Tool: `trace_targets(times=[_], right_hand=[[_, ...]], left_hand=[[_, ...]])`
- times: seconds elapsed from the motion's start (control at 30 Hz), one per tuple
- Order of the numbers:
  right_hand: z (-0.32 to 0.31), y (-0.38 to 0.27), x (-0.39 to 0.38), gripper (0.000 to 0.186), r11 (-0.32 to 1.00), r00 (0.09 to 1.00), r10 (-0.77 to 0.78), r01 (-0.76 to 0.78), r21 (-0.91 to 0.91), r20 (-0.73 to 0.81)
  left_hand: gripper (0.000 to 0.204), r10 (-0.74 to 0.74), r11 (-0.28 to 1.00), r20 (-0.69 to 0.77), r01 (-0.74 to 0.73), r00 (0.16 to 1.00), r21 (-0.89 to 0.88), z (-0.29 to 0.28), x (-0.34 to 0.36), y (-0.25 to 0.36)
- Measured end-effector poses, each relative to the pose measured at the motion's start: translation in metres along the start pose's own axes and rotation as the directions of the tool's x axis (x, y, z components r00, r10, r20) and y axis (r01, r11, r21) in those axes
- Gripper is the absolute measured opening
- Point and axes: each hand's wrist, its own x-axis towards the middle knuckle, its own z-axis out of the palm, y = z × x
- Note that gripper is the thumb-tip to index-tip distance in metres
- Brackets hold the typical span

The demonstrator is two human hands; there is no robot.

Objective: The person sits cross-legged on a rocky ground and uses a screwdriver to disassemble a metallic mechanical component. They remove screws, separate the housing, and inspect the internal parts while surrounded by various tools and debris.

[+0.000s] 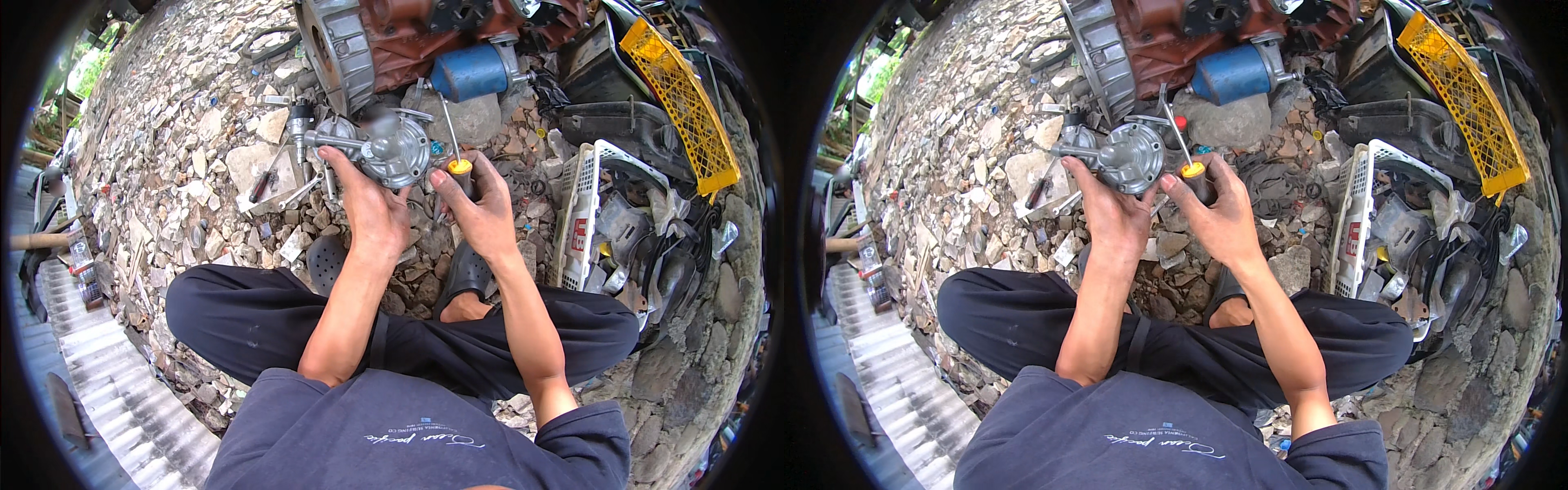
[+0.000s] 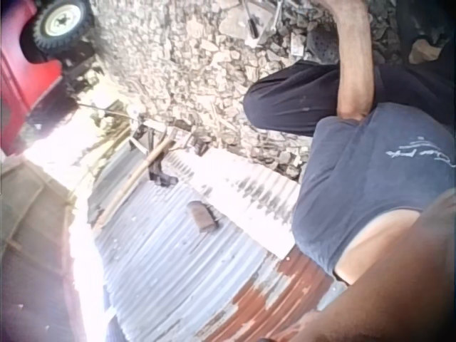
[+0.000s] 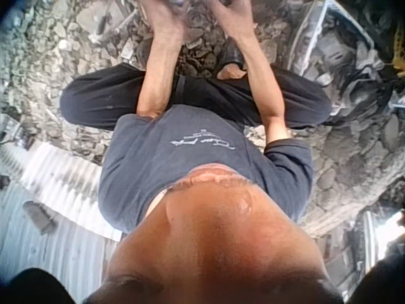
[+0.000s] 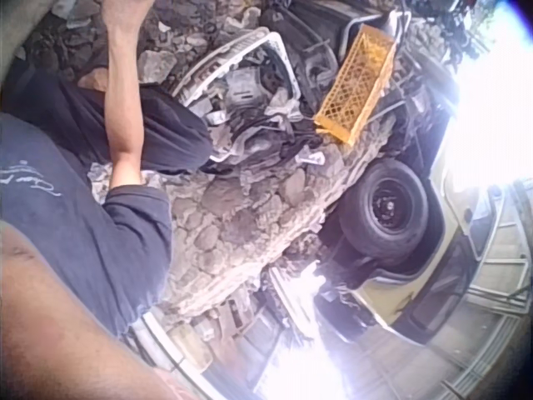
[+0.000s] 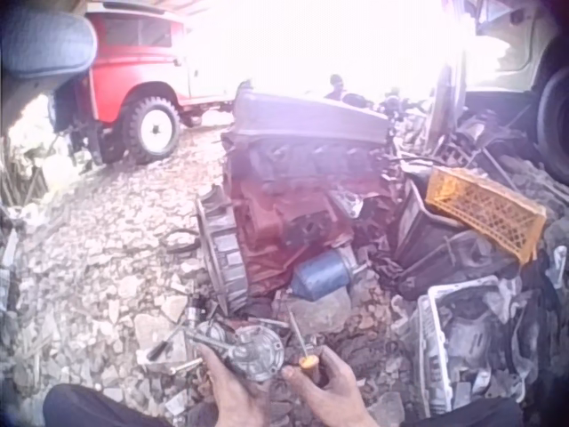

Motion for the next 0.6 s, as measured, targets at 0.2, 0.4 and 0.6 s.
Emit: trace_targets(times=[0.2,0.4,0.6], right_hand=[[-0.007,-0.008,0.001,0.024,0.991,0.997,0.061,-0.066,0.119,0.04],[-0.007,-0.006,-0.002,0.024,0.993,0.998,-0.068,0.068,0.099,-0.005],[-0.01,0.005,-0.001,0.026,0.986,0.988,-0.154,0.152,-0.063,-0.018]], left_hand=[[0.077,-0.032,0.999,0.018,0.033,0.999,-0.023,-0.002,-0.001,-0.009],[0.073,0.039,0.999,0.019,-0.039,0.999,-0.026,-0.004,0.004,-0.014],[0.07,0.126,0.989,-0.009,-0.124,0.992,0.081,0.002,0.0,-0.011]])
